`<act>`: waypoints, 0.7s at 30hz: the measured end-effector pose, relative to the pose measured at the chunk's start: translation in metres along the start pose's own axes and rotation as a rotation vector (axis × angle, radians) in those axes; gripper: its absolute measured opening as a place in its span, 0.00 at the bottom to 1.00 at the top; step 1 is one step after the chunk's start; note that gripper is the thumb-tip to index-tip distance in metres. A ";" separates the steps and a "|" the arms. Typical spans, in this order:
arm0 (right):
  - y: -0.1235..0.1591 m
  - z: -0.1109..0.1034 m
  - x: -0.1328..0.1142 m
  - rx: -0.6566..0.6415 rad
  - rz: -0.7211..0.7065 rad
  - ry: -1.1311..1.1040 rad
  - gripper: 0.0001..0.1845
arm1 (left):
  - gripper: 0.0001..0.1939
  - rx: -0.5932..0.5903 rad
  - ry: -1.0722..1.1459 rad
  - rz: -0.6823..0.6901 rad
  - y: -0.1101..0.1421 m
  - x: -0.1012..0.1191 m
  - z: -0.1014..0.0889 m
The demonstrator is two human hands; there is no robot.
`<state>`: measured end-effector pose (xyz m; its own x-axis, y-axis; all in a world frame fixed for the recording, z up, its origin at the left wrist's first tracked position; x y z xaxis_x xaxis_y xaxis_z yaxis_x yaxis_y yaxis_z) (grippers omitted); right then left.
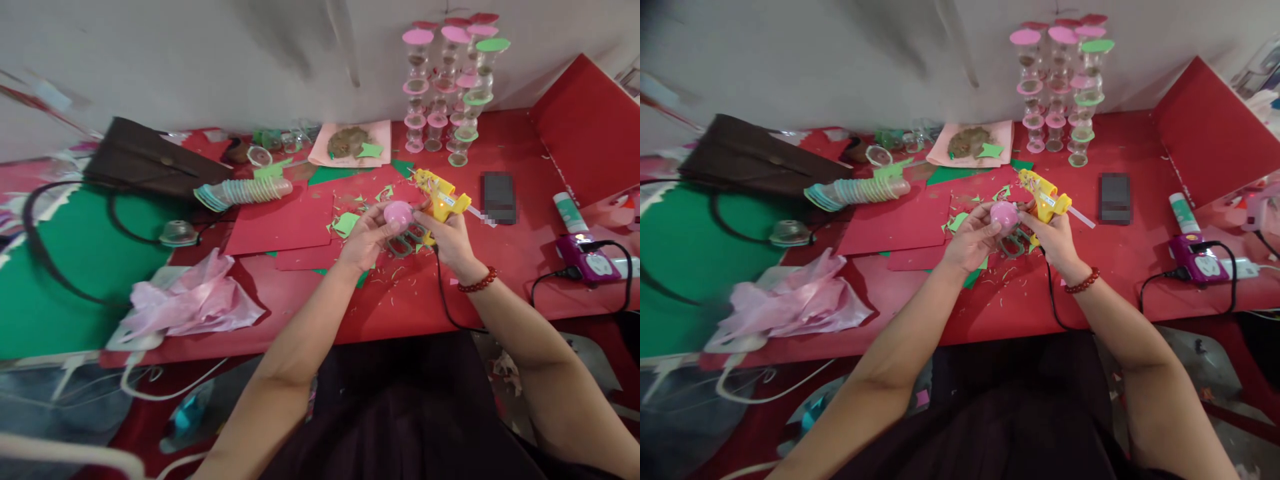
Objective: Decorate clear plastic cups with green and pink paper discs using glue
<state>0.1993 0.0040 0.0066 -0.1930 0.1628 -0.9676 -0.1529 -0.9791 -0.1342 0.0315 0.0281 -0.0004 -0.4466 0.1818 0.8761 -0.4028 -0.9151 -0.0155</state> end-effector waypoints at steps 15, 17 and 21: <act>0.001 0.005 0.005 -0.014 0.051 -0.076 0.11 | 0.27 -0.010 -0.028 -0.006 0.001 0.006 0.003; 0.002 0.006 0.003 -0.031 0.080 -0.133 0.15 | 0.26 -0.017 0.011 -0.021 0.002 0.009 0.003; 0.003 0.004 -0.003 -0.066 0.168 -0.158 0.21 | 0.20 0.004 0.142 -0.026 0.001 0.015 -0.001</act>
Point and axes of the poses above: each hand's wrist, its own y-axis away from the middle knuckle, its own z-axis out of the palm, x = y × z, the point moved 4 cm from there along -y, towards the middle knuckle, and after that the axes turned 3 degrees about -x, right-handed, at the moved point
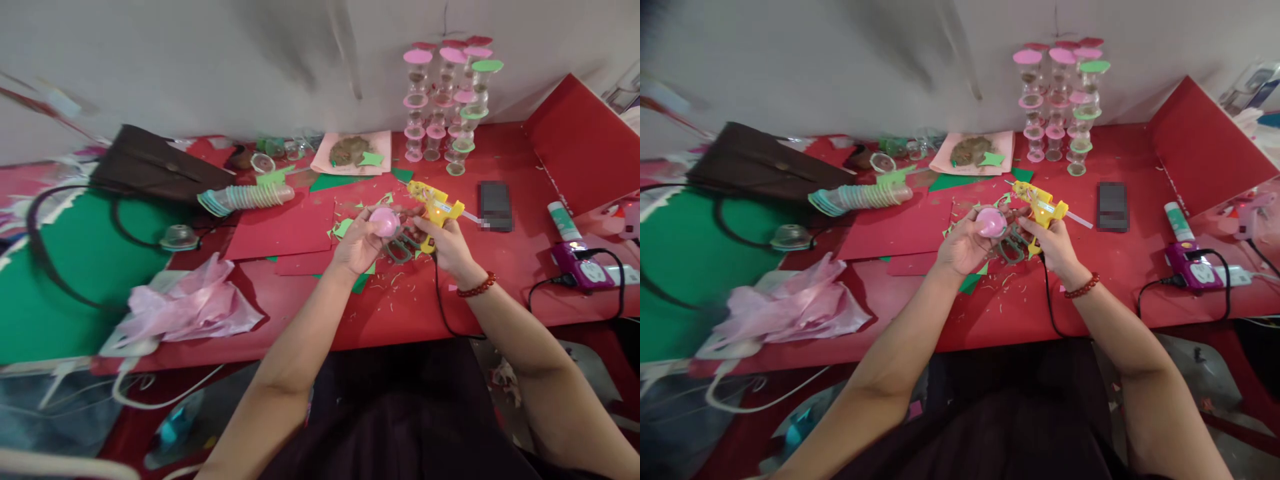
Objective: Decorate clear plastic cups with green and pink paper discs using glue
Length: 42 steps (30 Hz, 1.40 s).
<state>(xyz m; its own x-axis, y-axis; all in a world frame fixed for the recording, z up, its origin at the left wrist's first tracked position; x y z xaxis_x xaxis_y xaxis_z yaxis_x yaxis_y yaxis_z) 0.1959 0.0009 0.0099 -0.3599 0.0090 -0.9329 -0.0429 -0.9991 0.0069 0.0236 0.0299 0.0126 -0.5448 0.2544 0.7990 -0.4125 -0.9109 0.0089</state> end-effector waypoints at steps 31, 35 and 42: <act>0.004 0.003 -0.014 -0.085 -0.058 0.159 0.26 | 0.19 0.305 0.275 0.007 -0.009 0.020 -0.018; 0.009 0.009 -0.015 -0.161 -0.075 0.246 0.32 | 0.21 0.342 0.243 0.074 -0.014 0.019 -0.027; 0.014 0.014 -0.012 -0.209 -0.058 0.314 0.36 | 0.25 0.254 0.127 0.149 -0.016 0.017 -0.033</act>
Point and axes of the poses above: each hand's wrist, its own y-axis away from the middle knuckle, its own z-axis out of the palm, x = y × z, the point moved 4 cm from there along -y, towards the middle knuckle, and after that the axes turned 3 degrees about -x, right-handed, at the moved point
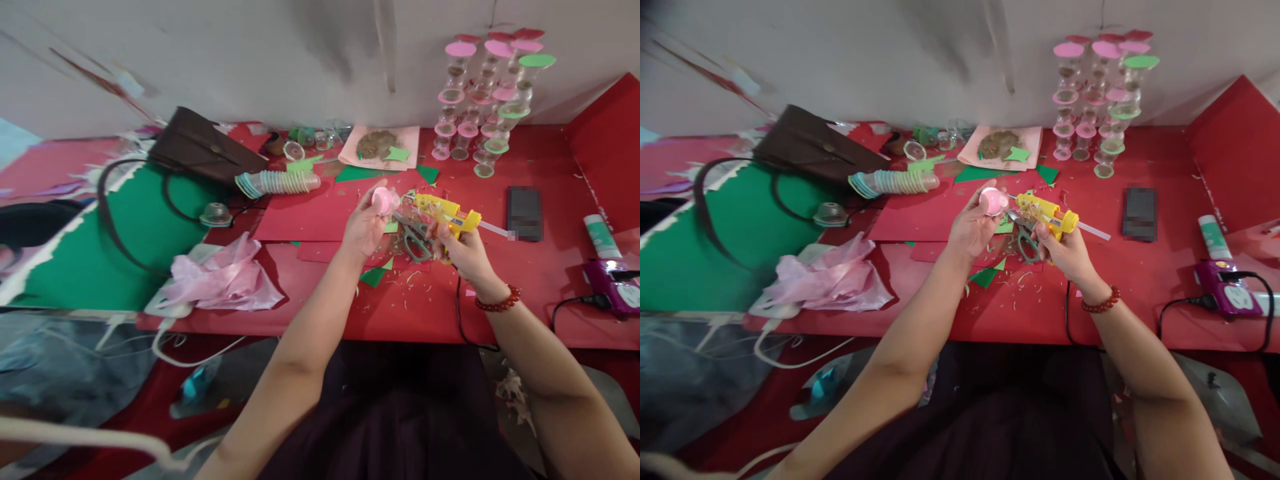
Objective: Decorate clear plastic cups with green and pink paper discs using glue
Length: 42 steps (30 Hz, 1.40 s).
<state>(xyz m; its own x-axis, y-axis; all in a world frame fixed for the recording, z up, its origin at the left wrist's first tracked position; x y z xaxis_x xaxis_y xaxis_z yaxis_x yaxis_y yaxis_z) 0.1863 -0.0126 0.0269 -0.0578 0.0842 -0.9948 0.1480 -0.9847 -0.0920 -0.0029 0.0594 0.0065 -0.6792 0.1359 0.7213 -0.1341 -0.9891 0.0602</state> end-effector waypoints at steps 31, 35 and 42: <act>0.000 0.004 0.003 0.001 0.029 0.117 0.27 | 0.30 -0.119 -0.065 0.017 0.000 -0.007 -0.003; -0.001 0.003 0.005 0.005 0.033 0.121 0.26 | 0.31 -0.074 -0.069 -0.007 0.001 -0.006 -0.002; -0.002 0.003 0.005 0.010 0.022 0.110 0.27 | 0.29 -0.081 -0.072 0.013 0.000 -0.006 -0.003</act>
Point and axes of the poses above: each hand's wrist, its own y-axis away from the middle knuckle, its own z-axis out of the palm, x = y × z, the point moved 4 cm from there along -y, towards the middle knuckle, and after that the axes turned 3 degrees about -x, right-handed, at the moved point
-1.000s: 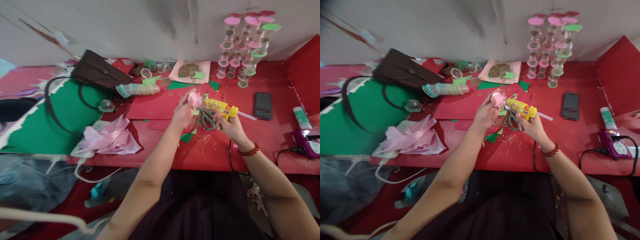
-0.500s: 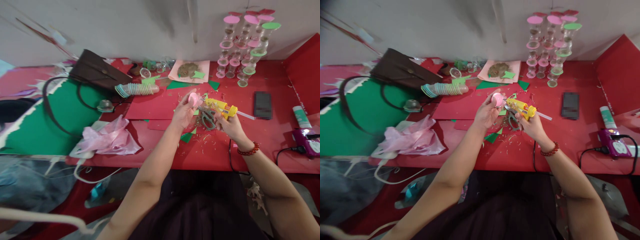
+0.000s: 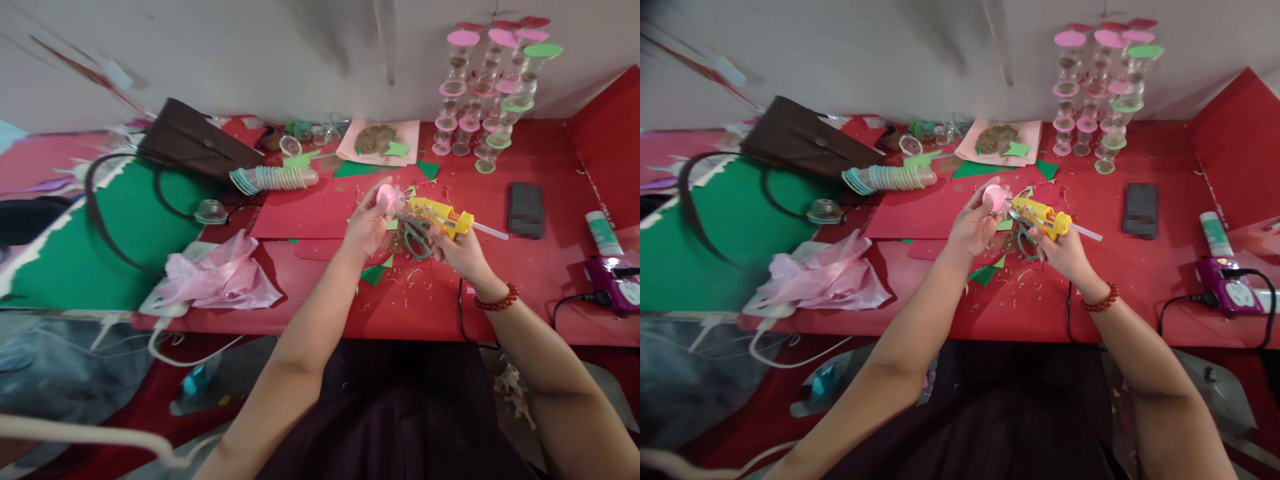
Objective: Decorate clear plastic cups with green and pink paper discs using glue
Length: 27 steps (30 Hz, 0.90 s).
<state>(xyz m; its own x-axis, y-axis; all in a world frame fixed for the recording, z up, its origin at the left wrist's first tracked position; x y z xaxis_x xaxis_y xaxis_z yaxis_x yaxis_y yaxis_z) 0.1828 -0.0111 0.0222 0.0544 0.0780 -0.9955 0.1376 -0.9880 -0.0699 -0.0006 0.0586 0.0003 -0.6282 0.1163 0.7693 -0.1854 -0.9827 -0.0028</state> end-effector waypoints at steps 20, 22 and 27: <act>0.002 -0.001 0.000 -0.025 0.024 0.060 0.27 | 0.32 0.051 0.010 -0.018 0.001 0.004 0.000; 0.002 -0.002 0.002 -0.020 0.026 0.059 0.27 | 0.32 0.057 0.012 -0.019 0.001 0.005 0.001; 0.000 -0.003 0.004 -0.007 0.022 0.072 0.27 | 0.29 0.021 0.010 -0.014 0.000 0.005 0.002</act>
<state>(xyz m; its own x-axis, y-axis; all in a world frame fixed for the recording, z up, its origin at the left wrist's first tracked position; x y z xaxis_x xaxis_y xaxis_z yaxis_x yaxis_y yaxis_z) 0.1860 -0.0107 0.0180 0.1284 0.0663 -0.9895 0.1424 -0.9887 -0.0477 -0.0025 0.0585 0.0049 -0.6329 0.1312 0.7631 -0.1785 -0.9837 0.0211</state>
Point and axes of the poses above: each hand's wrist, its own y-axis away from the middle knuckle, its own z-axis out of the palm, x = y × z, the point moved 4 cm from there along -y, towards the middle knuckle, and after that the axes turned 3 degrees about -x, right-handed, at the moved point
